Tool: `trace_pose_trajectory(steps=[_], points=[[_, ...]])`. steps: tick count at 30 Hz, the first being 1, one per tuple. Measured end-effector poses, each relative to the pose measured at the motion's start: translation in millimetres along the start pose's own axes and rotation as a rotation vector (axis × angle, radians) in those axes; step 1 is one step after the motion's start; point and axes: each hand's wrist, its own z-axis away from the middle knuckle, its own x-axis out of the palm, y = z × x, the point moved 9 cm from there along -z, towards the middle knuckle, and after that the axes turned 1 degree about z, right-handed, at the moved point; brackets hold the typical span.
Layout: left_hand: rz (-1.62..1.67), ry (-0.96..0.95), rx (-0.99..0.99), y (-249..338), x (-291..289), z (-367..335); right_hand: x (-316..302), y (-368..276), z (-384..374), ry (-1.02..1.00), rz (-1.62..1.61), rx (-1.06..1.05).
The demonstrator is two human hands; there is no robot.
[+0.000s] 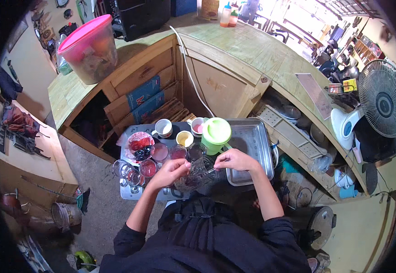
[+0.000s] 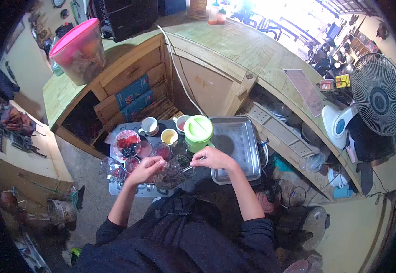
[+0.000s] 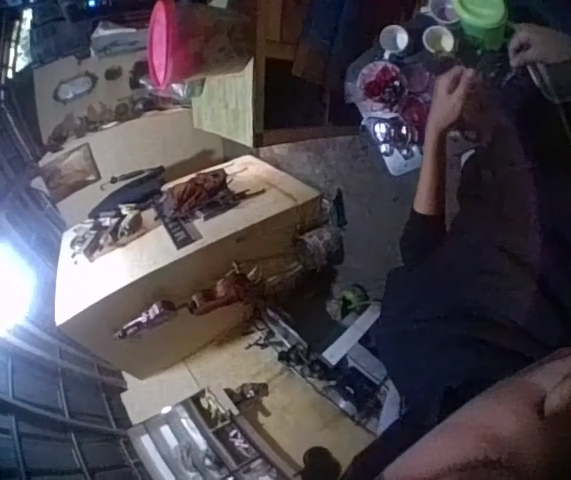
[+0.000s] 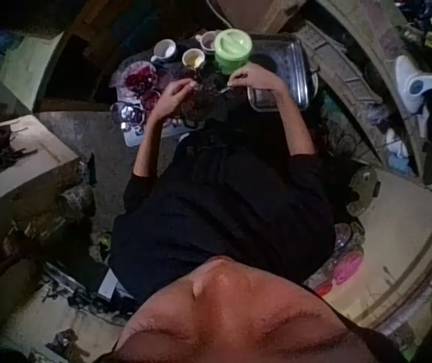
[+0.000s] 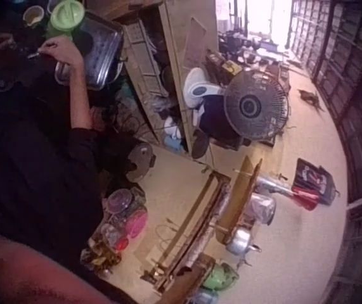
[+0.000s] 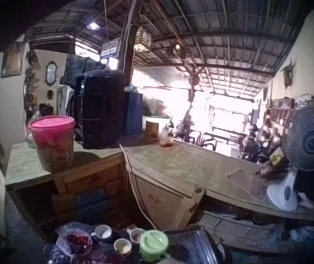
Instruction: Preparing several glasses of red-colored drinks by adding syrup or juice and stirring.
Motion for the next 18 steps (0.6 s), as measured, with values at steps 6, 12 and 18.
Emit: trace_pose_trajectory(steps=[6,12,18], points=[[0.023,-0.028,0.037,32,-2,-10,-12,-38,4,-0.02,0.066,-0.124],[0.055,0.004,0.071,44,-3,-19,-20,-40,9,0.001,-0.191,-0.004],[0.154,0.023,0.044,49,-18,-19,-53,-71,24,0.231,0.031,-0.175]])
